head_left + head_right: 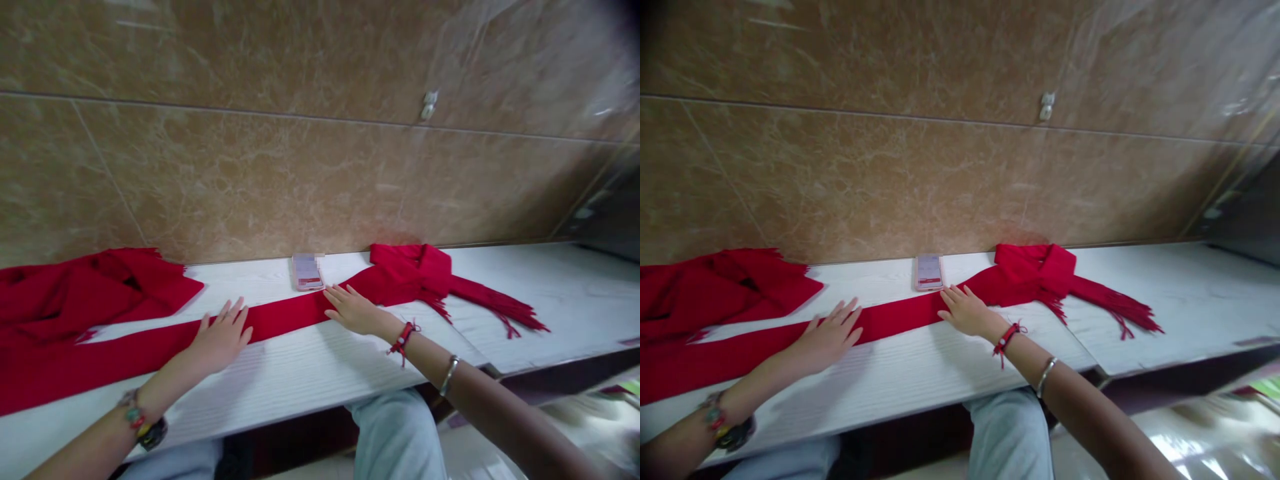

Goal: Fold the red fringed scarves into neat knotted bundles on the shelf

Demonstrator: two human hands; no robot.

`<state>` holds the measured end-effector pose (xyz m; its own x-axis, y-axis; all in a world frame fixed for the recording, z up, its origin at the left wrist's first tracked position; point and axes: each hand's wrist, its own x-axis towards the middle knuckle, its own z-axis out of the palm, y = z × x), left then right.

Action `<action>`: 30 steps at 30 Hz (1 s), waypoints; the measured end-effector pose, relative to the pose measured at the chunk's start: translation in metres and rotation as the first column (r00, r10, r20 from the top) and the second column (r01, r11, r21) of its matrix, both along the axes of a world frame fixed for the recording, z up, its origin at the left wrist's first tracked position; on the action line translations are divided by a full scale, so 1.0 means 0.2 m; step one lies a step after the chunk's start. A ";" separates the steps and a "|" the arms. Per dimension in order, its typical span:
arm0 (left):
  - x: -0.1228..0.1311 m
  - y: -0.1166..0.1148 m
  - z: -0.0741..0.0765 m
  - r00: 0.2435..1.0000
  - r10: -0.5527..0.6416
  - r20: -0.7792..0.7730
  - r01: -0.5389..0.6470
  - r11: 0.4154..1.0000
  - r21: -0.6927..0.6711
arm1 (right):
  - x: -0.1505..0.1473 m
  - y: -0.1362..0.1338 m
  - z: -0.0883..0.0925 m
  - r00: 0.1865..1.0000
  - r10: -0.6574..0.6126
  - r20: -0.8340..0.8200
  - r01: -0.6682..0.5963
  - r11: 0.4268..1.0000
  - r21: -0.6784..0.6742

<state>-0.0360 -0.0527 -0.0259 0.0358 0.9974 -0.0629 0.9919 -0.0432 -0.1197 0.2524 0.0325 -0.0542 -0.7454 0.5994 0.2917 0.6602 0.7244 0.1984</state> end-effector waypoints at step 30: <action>0.28 0.26 -0.12 0.771 -0.609 0.187 0.597 0.793 0.122 | 0.02 0.00 0.12 0.985 0.170 -0.019 -0.169 0.948 -0.272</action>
